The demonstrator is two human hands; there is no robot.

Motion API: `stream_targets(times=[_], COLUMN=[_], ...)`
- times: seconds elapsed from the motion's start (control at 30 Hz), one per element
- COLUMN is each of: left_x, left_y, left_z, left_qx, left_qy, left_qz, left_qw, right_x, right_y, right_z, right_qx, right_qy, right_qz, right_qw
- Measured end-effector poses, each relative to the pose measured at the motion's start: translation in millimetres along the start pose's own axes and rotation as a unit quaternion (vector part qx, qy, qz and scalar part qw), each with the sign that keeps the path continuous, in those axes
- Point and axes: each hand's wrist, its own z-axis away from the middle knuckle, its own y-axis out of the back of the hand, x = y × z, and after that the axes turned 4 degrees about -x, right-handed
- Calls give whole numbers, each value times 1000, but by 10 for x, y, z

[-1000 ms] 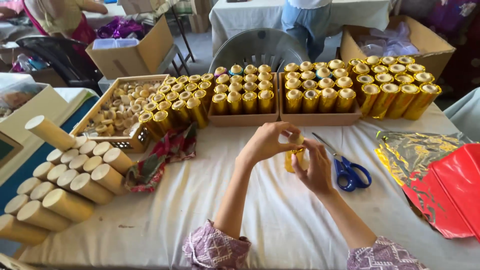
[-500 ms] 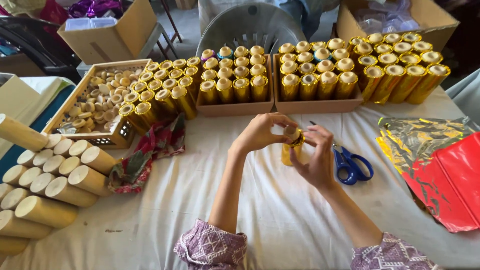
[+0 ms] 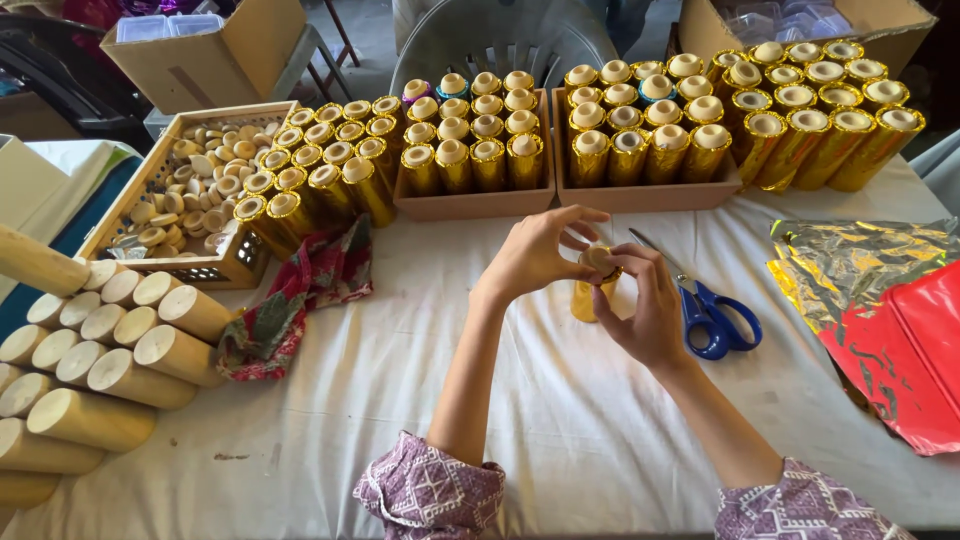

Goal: Wrap cardboard tubes with gold foil paper and secure with tape.

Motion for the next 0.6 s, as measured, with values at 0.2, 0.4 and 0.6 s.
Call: stream_targets(times=[0.2, 0.4, 0.6], left_x=[72, -203, -183], left_y=[12, -54, -51], left_z=[-8, -33, -26], left_qx=[30, 28, 23], left_qy=[53, 11, 35], left_qz=[71, 22, 59], left_qw=[996, 999, 997], right_x=[8, 15, 12], right_y=[11, -8, -22], right_z=[-8, 6, 26], right_qx=[-2, -9, -4], right_qy=[3, 4, 4], right_qz=[-4, -25, -23], right_qw=[1000, 1000, 1000])
